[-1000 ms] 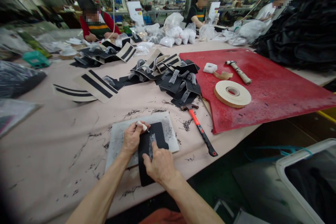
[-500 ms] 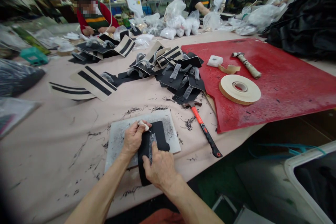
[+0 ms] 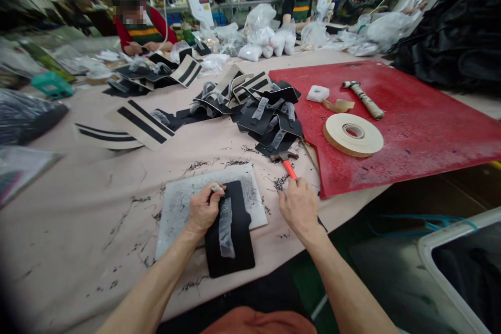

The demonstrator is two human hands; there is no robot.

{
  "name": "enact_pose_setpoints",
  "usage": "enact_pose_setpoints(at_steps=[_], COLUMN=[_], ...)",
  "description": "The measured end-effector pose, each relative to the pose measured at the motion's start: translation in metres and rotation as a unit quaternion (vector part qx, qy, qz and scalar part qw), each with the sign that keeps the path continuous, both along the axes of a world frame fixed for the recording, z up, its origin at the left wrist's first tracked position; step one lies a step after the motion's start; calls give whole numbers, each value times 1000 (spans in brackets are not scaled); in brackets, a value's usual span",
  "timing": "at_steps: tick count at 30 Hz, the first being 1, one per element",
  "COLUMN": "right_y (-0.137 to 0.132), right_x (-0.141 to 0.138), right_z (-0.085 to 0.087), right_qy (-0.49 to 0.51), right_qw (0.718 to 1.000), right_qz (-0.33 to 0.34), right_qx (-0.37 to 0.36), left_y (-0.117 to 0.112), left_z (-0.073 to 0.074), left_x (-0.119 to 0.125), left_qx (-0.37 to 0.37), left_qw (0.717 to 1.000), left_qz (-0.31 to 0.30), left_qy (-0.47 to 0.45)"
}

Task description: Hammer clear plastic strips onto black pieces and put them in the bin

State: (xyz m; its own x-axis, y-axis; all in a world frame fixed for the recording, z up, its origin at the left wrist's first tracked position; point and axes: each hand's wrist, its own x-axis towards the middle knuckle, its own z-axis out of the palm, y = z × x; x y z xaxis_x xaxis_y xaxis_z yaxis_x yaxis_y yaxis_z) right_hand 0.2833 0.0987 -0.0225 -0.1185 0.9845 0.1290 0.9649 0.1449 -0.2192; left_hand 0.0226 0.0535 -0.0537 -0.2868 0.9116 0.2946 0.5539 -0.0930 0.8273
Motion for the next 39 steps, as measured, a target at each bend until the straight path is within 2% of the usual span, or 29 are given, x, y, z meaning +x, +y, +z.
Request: enact_pose_setpoints(at_steps=[2,5,9,12,13,15,18,19,21,23,26,28,30,32,34,37,39], right_y=[16,31,32,13,4,-15,-36,-39,-41,-39,-37,-38,-40,-41,-40,-40,-43], right_x=[19,32,24,6,0,-10,-18,-19,-22,-24,-31,-34,-33,-30,-26,-28,-37], right_z=[-8,-7,17,44,52,67,83,86,94,103,115,114,106,98,98,110,119], right_qy=[4,129,241,307,325,330,204,133,10,-36,50,102,73,-4,-30,77,185], right_qw=[996,974,941,920,919,934,967,973,972,965,967,964,969,971,969,968,947], right_qz=[-51,-84,-48,-27,-15,36,152,184,236,260,233,202,208,238,245,223,196], right_qx=[-67,-166,-233,-240,-221,-131,26,41,19,10,94,142,106,24,-8,85,174], left_y=[0,-1,-4,-6,-6,-5,-5,-5,-5,-5,-5,-5,-6,-6,-6,-5,-4], left_z=[-1,-2,-2,-1,-2,-2,-3,-3,-3,-4,-4,-3,-2,-2,-3,-5,-5], left_x=[0,1,3,3,3,2,0,-1,-2,-2,-3,-4,-4,-5,-5,-5,-4], left_qx=[2,9,23,32,33,35,35,32,23,20,39,50,47,34,28,36,39], left_qw=[1000,1000,1000,999,999,999,999,999,999,999,999,998,998,998,998,998,998], left_qz=[17,28,-4,-12,-12,-13,-17,-18,-16,-17,-22,-23,-27,-34,-37,-32,-33], left_qy=[0,9,16,10,8,6,12,17,32,39,24,16,22,35,44,47,46])
